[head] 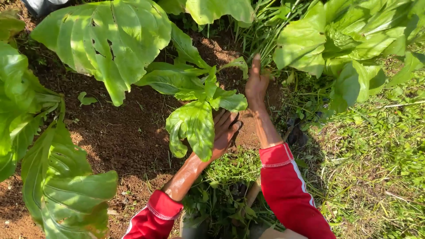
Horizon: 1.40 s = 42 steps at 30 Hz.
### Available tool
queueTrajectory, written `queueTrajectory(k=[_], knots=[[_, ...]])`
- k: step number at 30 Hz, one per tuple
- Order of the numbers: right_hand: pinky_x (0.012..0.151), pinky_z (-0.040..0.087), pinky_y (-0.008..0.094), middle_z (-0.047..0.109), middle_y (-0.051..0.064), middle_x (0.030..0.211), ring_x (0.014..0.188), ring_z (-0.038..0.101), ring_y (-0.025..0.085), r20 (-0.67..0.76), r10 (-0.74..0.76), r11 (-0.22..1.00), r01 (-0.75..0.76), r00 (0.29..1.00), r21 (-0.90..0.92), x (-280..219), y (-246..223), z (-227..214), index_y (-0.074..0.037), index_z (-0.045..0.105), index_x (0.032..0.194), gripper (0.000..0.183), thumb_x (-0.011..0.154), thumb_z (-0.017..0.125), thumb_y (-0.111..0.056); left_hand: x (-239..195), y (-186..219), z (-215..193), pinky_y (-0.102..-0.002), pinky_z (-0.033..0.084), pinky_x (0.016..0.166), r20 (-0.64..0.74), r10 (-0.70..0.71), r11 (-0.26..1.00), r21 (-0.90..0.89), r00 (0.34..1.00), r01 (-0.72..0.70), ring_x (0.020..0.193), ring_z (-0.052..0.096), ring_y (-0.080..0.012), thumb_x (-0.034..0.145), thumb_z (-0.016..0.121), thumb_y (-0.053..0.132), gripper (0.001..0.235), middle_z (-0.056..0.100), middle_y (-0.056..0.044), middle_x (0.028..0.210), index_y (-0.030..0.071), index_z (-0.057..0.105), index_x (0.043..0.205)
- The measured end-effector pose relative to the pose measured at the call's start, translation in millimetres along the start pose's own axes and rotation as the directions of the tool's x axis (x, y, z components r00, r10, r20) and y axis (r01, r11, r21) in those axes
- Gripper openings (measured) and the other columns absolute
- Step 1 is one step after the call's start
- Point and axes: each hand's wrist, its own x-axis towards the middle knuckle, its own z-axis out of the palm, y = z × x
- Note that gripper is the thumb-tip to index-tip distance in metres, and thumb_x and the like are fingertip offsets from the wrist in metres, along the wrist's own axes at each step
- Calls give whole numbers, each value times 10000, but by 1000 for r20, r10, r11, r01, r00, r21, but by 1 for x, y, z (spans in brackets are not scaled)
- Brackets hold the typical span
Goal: The person is weeding a field, using a sickle to cut weeds and their hands to pull them out from around crop plants.
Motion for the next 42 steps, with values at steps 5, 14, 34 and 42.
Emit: queueTrajectory(k=[5,14,34,42], knots=[[1055,375,668,550,340,1082,1100,600,473,-35,-20,992,15,999,-124,1,49,1,234,447,1301,1038,1013,334,-757,25,-56,91,-474,44,1297,-381,151,923,-276,912,-269,1522,148,-350,1124,404,370,558,244,-91,1665,28,361,1563],[637,411,577,482,196,572,566,548,354,142,-313,868,344,939,-357,-41,48,-83,38,598,728,765,1136,356,-561,14,-27,21,-469,22,1285,-42,92,982,169,995,-84,1558,141,-311,1051,353,552,563,229,-63,1664,261,444,1524],[615,483,445,612,198,621,537,541,295,624,0,749,414,781,-517,-219,115,-132,-28,636,779,480,1076,459,-362,-25,138,-61,-312,588,477,161,-70,793,-590,984,153,534,637,-236,796,763,-12,1026,393,-442,1388,-88,103,1577],[543,499,274,538,89,789,577,500,167,643,652,646,152,401,-749,-164,83,-176,75,509,1161,754,938,730,-611,-54,147,-51,-207,495,583,163,-165,191,-962,973,194,641,552,-118,892,615,28,655,624,-255,1180,0,366,1497]])
